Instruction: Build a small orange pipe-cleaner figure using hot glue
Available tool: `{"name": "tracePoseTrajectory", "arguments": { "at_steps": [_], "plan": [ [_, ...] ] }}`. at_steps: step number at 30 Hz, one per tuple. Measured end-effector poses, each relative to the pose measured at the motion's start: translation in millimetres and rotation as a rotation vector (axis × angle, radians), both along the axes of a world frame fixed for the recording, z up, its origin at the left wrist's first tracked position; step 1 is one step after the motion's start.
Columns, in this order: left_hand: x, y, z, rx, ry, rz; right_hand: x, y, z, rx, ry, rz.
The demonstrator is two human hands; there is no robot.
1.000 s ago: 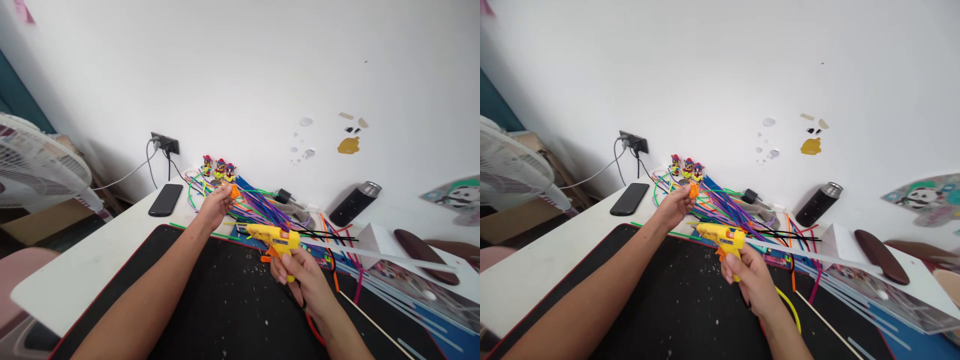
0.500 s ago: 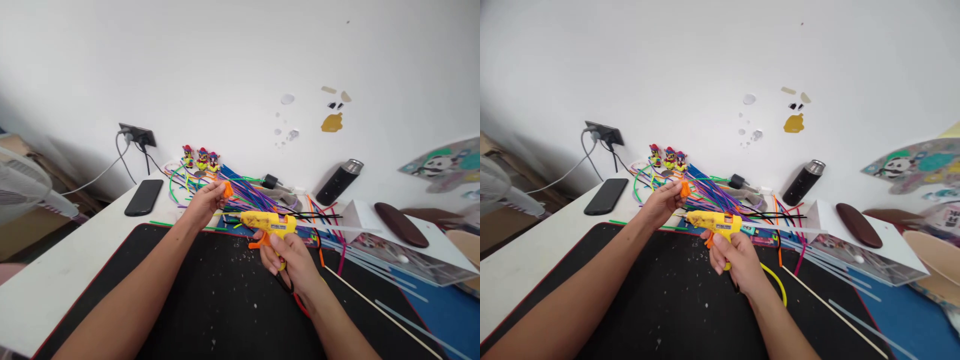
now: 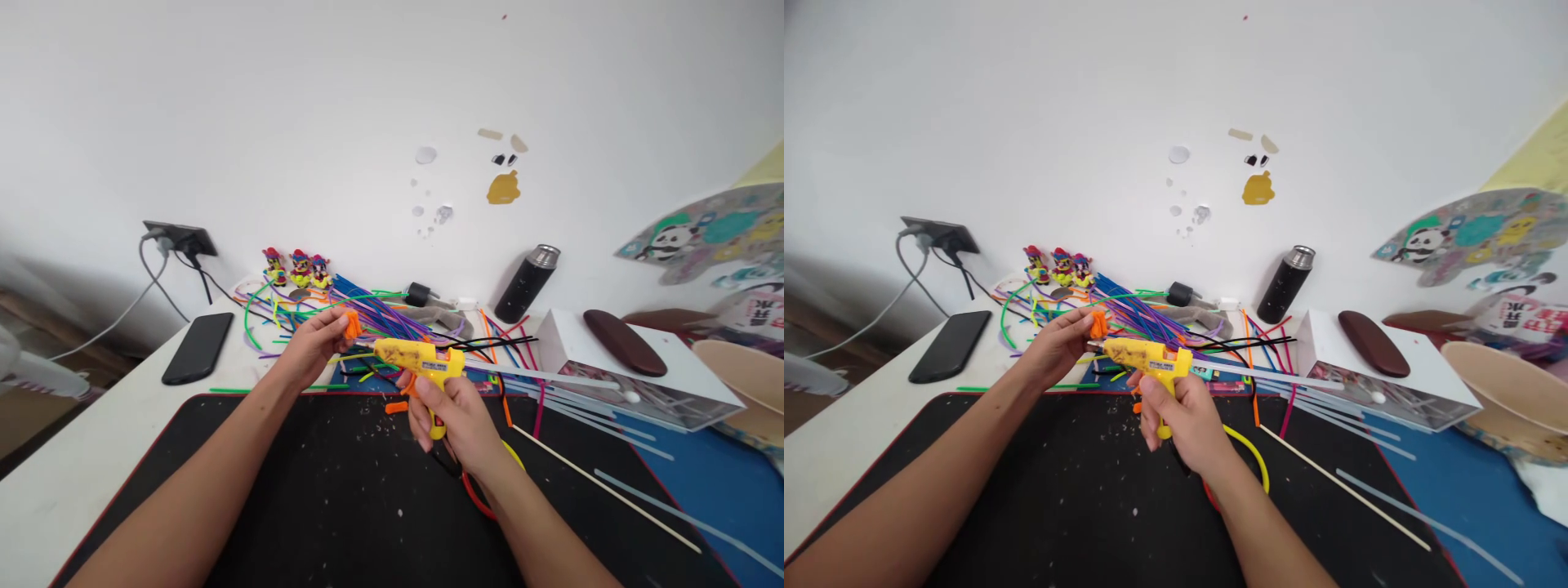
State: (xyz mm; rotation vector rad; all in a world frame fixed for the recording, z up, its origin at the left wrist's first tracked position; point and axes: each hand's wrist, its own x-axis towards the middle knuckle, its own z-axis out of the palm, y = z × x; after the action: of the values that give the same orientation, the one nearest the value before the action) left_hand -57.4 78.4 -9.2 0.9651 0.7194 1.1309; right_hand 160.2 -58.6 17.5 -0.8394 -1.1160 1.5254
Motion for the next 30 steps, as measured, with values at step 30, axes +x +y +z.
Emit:
{"name": "tracePoseTrajectory", "arguments": {
  "at_steps": [30],
  "plan": [
    [10.1, 33.5, 44.1, 0.094, -0.001, 0.021, -4.6, 5.5, 26.2, 0.134, -0.128, -0.301]
  ]
}}
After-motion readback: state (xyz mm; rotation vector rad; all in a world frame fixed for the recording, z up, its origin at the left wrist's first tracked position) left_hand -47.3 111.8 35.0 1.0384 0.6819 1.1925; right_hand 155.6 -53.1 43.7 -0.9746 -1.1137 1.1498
